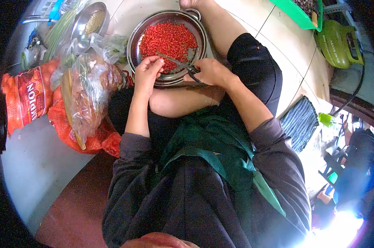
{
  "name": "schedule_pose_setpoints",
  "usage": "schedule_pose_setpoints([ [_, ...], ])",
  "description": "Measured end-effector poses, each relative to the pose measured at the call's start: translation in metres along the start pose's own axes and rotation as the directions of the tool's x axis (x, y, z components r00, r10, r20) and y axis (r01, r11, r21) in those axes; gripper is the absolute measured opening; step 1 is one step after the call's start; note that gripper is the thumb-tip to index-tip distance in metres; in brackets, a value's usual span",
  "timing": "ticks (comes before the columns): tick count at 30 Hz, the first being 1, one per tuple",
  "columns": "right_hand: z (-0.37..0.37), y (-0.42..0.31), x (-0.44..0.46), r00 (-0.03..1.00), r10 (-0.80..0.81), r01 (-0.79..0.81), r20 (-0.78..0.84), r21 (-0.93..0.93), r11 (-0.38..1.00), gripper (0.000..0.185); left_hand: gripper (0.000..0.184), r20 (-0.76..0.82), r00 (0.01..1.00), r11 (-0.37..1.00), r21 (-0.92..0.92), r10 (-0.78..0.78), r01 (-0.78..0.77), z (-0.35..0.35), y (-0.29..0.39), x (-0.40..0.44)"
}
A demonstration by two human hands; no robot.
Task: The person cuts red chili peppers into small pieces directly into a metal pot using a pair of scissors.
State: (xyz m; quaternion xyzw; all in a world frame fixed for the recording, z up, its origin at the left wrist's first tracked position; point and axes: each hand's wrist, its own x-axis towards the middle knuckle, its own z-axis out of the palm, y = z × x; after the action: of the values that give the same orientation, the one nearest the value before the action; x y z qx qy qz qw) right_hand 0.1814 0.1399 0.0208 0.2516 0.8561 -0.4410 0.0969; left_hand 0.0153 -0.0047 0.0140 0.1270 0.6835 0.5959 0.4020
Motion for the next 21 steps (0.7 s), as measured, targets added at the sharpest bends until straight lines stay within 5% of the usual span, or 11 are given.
schedule_pose_setpoints([
  [21,0.001,-0.001,0.002,0.999,0.007,-0.004,0.040,-0.057,0.998,0.040,0.015,0.076,0.997,0.998,-0.056,0.000,0.004,-0.001,-0.004,0.002],
])
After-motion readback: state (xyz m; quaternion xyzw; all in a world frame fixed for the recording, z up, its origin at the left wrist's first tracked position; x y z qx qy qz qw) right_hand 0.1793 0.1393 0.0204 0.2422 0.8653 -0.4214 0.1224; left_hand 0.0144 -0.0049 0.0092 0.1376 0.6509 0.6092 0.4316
